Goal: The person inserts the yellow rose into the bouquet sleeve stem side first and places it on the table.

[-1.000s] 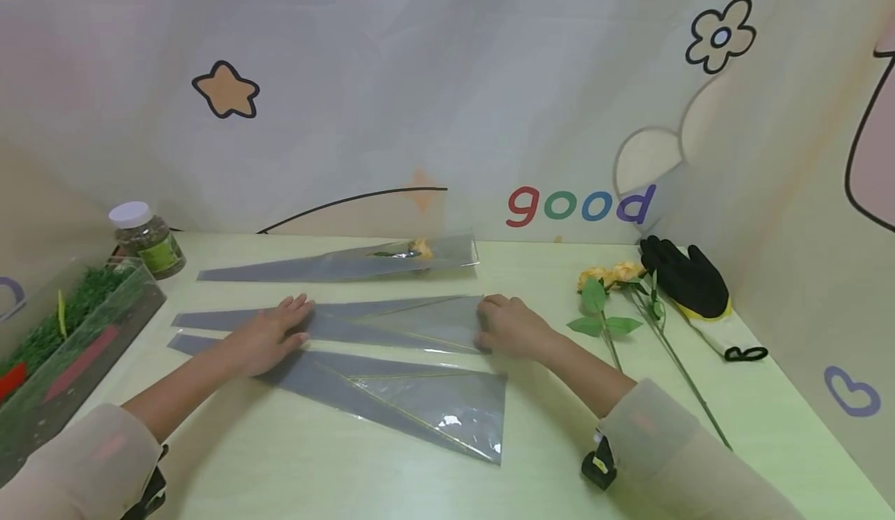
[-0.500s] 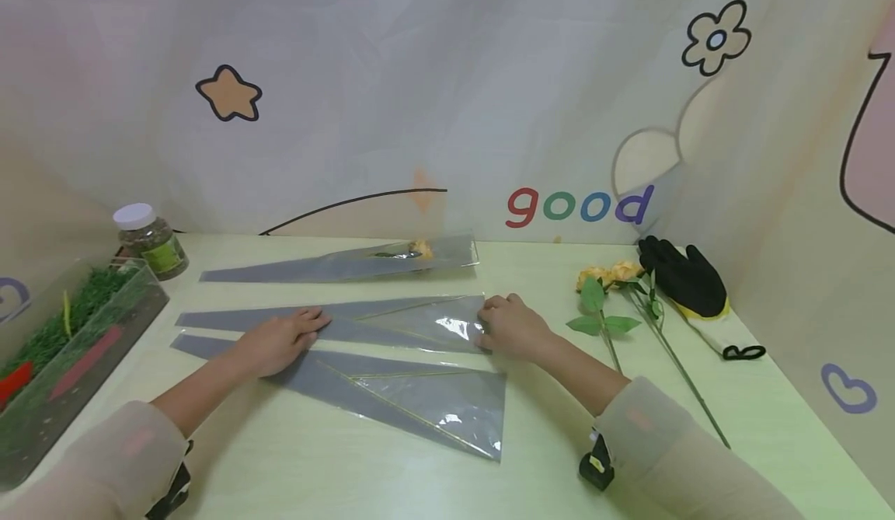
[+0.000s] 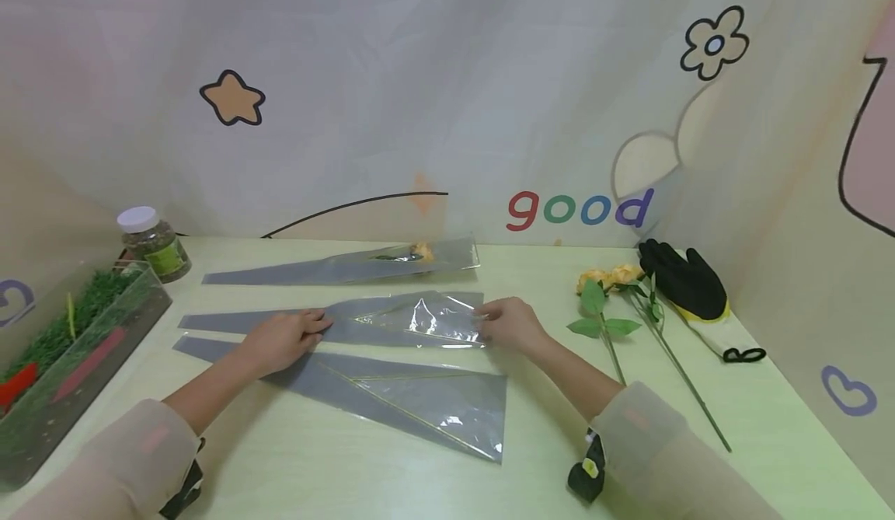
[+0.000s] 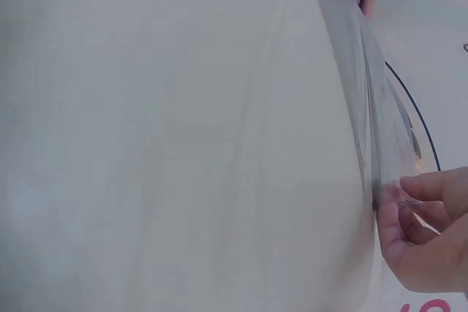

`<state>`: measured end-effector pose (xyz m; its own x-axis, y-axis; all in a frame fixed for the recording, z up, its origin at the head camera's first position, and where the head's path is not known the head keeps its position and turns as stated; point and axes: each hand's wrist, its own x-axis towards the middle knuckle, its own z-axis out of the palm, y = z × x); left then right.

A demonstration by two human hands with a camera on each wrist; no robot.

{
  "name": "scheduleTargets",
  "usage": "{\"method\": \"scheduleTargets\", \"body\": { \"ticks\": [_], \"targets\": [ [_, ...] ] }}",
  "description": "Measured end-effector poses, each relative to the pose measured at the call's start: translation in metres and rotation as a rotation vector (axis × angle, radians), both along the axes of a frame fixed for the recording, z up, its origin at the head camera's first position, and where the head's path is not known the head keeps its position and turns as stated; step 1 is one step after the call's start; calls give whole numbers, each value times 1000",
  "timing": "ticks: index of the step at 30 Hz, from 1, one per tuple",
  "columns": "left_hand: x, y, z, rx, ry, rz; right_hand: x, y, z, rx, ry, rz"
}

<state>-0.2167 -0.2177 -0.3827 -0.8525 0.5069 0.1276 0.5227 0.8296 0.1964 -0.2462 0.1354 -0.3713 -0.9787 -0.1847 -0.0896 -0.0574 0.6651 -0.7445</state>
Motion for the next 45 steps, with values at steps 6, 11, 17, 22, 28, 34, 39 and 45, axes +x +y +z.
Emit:
{"method": "scheduleTargets", "body": {
  "ticks": [6,11,17,22,28,34,39,45],
  "targets": [
    [0,3,2,1,-15,22,0,3,0,-377,-154,-155],
    [-1,4,3,5,-31,57,0,7,1,-443,-207,-216],
    [2,3,1,19,-45,64,1,8,-1,-452,-281,-165],
    [3,-1,1,82,-94,108,1,6,-1,-427,-274,-64],
    [1,-5,4,110,-151,141,3,4,5,-375,-246,-44],
    [-1,-8,4,123,-145,136,2,2,8,-337,-240,-26],
    [-5,-4,5,135,-119,170,1,2,7,-332,-251,-7],
    [-17,28,18,173,-94,165,3,4,7,-343,-250,0]
  ]
}}
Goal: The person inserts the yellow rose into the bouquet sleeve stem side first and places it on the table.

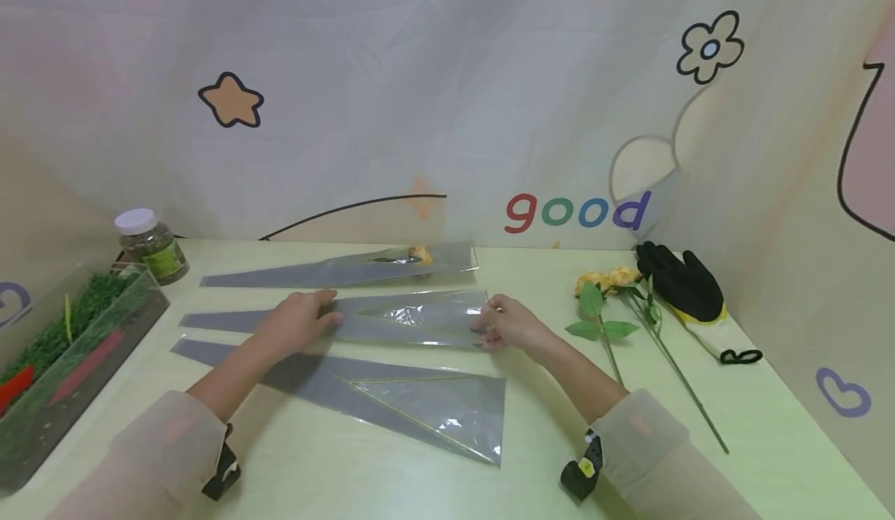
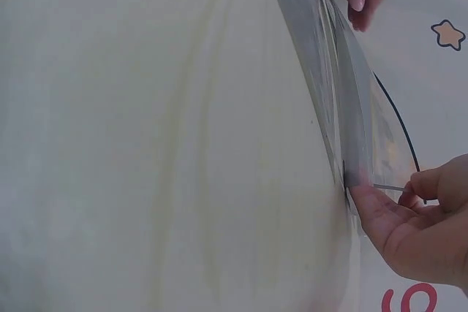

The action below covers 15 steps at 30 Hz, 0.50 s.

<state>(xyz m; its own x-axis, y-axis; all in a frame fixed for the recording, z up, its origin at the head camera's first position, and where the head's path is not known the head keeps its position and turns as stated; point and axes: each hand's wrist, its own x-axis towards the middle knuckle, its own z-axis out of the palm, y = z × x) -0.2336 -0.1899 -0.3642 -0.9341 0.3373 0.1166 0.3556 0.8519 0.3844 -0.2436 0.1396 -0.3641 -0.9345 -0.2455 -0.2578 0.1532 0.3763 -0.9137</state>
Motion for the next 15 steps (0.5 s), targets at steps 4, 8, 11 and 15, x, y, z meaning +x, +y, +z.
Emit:
{"method": "scheduleTargets", "body": {
  "ticks": [4,8,11,15],
  "targets": [
    [-9,39,7,45,-11,-84,0,1,0,-1,-3,14],
    [-15,79,9,63,-13,-185,0,1,1,10,-8,8],
    [-19,103,8,74,-6,-254,1,-1,2,17,-10,-3],
    [-21,124,6,61,-4,-286,1,-2,3,16,-15,-13]
  ]
}}
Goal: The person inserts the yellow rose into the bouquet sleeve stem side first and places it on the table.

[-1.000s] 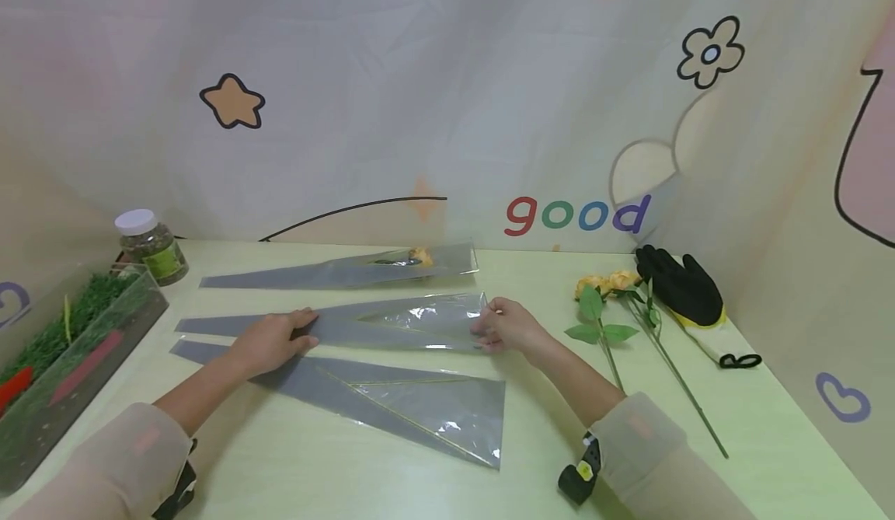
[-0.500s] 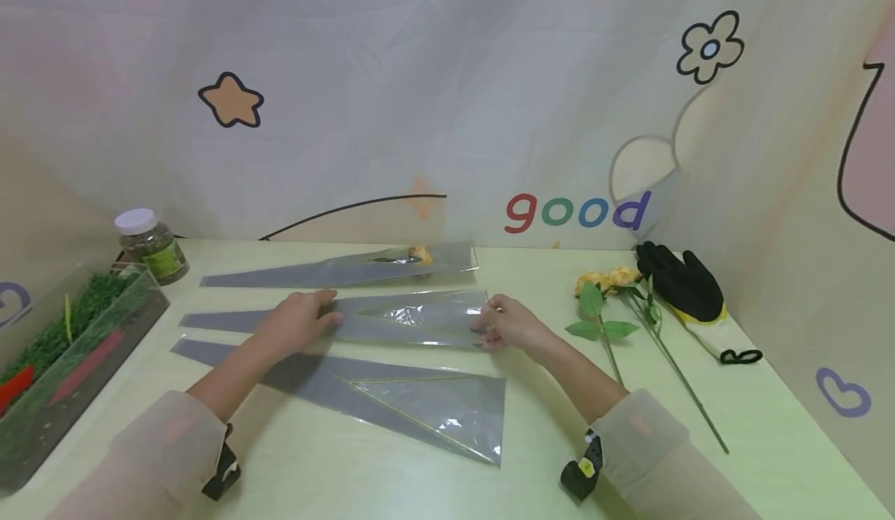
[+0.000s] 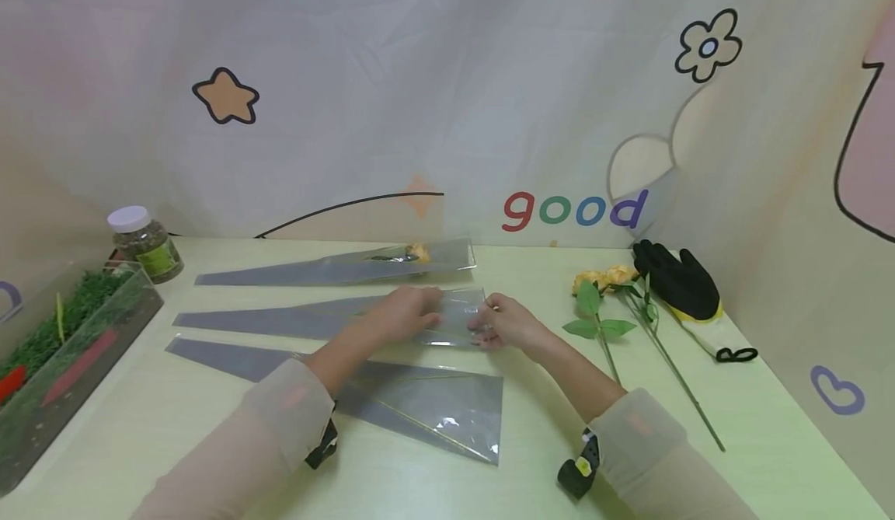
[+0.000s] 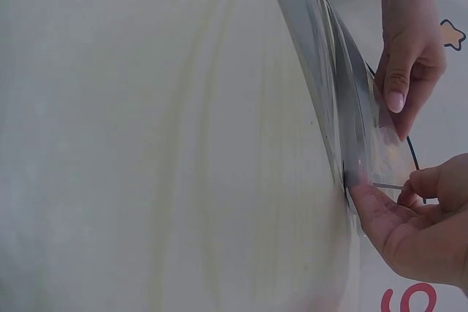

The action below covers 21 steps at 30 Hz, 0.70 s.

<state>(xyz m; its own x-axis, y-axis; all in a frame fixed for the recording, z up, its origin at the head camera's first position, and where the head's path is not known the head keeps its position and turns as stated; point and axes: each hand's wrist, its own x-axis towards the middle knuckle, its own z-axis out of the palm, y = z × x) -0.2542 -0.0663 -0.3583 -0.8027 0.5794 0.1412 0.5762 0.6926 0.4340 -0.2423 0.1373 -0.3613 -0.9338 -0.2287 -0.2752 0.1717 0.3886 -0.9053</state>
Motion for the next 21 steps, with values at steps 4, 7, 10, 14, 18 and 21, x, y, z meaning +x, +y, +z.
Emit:
{"method": "scheduleTargets", "body": {
  "ticks": [4,7,10,14,18,21],
  "targets": [
    [1,11,-4,-33,2,6,1,0,1,-7,-3,5],
    [0,14,-7,-39,5,17,0,1,1,-7,-3,13],
    [0,15,-8,-37,3,28,0,1,1,0,4,19],
    [1,16,-8,-35,4,48,-1,1,1,-5,9,19],
    [1,16,-9,-38,20,72,-1,1,0,-24,8,18],
    [1,16,-9,-39,34,87,-1,3,1,-2,35,17]
  ]
}}
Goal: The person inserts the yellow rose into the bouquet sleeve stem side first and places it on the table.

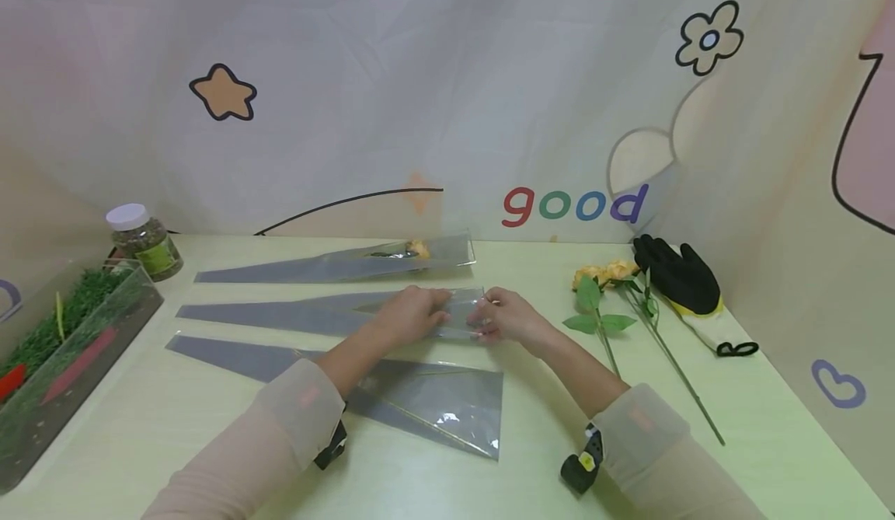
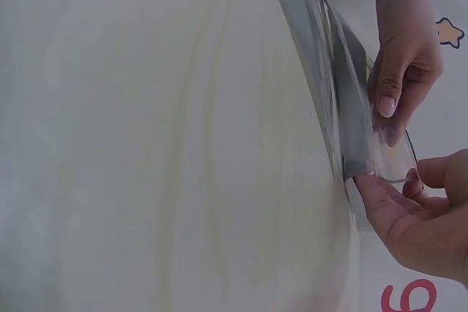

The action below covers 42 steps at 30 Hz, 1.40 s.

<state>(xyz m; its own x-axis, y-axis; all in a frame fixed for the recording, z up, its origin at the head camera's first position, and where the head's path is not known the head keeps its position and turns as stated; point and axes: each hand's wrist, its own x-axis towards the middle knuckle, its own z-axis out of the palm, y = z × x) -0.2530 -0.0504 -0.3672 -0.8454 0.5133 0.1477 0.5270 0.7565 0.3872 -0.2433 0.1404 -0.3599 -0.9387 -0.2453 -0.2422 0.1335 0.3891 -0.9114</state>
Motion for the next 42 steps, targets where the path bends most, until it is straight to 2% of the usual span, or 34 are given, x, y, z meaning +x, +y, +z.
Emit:
{"method": "scheduleTargets", "body": {
  "ticks": [4,8,9,15,16,21,25,28,30,33,38,42],
  "targets": [
    [0,0,2,15,10,3,1,11,10,105,101,33],
    [1,0,6,35,18,0,4,34,28,230,208,57],
    [-4,-1,1,44,38,-11,5,41,33,258,226,53],
    [-4,-1,4,52,30,5,11,90,54,383,281,-20],
    [1,0,10,47,7,19,12,98,56,410,298,-31],
    [2,1,13,30,-5,26,10,134,56,583,357,-78],
    [4,1,14,23,-8,32,4,150,48,661,289,-57],
    [4,0,14,26,-15,33,-3,156,38,643,202,-11],
    [4,0,14,26,-13,28,-7,158,30,591,146,7],
    [3,0,14,23,-11,19,-13,159,20,484,82,-9],
    [4,1,15,21,-4,8,-17,157,12,362,40,-61],
    [4,1,16,24,-2,10,-17,152,12,349,44,-92]
  ]
}}
